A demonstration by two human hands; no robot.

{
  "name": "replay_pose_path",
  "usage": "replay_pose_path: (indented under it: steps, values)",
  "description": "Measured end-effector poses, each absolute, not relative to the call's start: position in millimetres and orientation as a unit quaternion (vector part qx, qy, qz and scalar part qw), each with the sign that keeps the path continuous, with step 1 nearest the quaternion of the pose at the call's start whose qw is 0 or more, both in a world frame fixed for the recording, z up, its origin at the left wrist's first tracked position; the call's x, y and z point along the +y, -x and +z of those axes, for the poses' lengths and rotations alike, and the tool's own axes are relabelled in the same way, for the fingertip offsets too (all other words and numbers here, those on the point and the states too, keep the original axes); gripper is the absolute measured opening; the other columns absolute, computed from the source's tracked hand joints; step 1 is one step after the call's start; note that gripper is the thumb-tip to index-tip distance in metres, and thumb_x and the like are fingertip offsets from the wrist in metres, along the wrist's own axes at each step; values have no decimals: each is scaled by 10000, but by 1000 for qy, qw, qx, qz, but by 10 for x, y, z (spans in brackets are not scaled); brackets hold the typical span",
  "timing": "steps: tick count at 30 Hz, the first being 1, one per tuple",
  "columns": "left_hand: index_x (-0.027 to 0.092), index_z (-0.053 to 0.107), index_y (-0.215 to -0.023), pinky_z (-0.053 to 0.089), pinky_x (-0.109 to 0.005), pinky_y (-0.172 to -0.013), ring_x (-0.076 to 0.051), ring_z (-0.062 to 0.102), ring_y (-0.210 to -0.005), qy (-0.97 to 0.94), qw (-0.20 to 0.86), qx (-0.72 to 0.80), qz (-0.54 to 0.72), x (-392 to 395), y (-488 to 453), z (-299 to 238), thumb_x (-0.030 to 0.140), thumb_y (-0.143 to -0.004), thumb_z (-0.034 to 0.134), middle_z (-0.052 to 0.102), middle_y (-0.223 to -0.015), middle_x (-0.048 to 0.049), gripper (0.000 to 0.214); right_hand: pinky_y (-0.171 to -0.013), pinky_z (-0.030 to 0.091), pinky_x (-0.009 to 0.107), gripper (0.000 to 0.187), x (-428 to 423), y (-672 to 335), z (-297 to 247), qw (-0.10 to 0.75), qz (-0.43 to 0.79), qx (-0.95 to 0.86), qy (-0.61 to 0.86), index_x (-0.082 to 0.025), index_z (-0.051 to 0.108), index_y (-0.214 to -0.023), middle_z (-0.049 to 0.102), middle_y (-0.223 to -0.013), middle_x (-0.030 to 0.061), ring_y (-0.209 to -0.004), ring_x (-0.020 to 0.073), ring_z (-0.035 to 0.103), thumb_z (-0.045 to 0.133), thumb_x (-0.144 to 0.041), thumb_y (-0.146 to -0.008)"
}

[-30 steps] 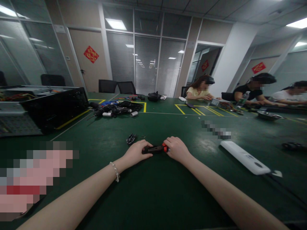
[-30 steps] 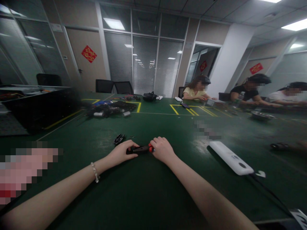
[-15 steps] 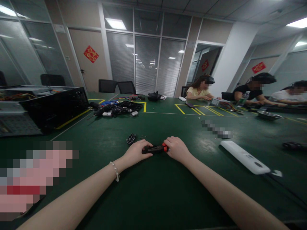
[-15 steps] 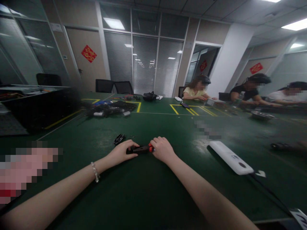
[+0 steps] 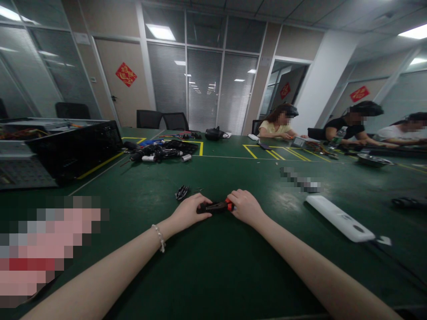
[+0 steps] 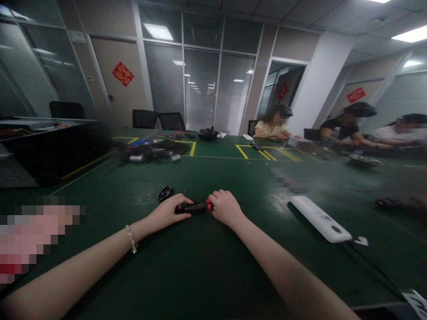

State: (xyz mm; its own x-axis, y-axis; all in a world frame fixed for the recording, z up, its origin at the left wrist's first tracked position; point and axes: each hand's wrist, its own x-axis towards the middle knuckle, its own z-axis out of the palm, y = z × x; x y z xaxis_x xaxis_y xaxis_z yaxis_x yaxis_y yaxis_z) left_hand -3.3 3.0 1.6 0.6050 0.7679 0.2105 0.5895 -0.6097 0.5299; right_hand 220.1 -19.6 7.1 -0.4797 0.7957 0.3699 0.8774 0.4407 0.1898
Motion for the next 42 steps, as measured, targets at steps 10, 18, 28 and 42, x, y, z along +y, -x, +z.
replay_pose_path:
  steps: [10,18,28,42]
  values:
    - [228,555,-975,413,-273,-703,-156,512,-785,-873,198,391,215,-12,8,67,346,-705,588,523,-934,-11,296,-641,305,265,171,-176,-2207,61,103,-190,-841,497,-158,566,-839,570,-811,52,-738,160,463,512,-182,-679]
    - [231,552,-997,411,-272,-690,-158,512,-784,-873,213,384,212,12,18,51,332,-702,591,539,-945,-16,314,-644,308,261,177,-187,-2201,65,108,-184,-840,499,-154,569,-843,570,-813,62,-734,158,463,512,-171,-677]
    - [243,552,-999,414,-277,-676,-163,517,-783,-875,203,386,210,6,24,52,357,-708,582,540,-942,-7,313,-645,307,260,180,-201,-2200,78,115,-188,-841,493,-151,571,-844,571,-816,57,-732,158,458,499,-166,-680]
    - [242,555,-987,408,-256,-682,-148,510,-773,-878,190,380,221,14,18,31,340,-707,591,532,-927,1,300,-663,310,268,195,-200,-2196,83,100,-179,-836,509,-152,572,-866,577,-839,70,-763,169,469,504,-194,-688]
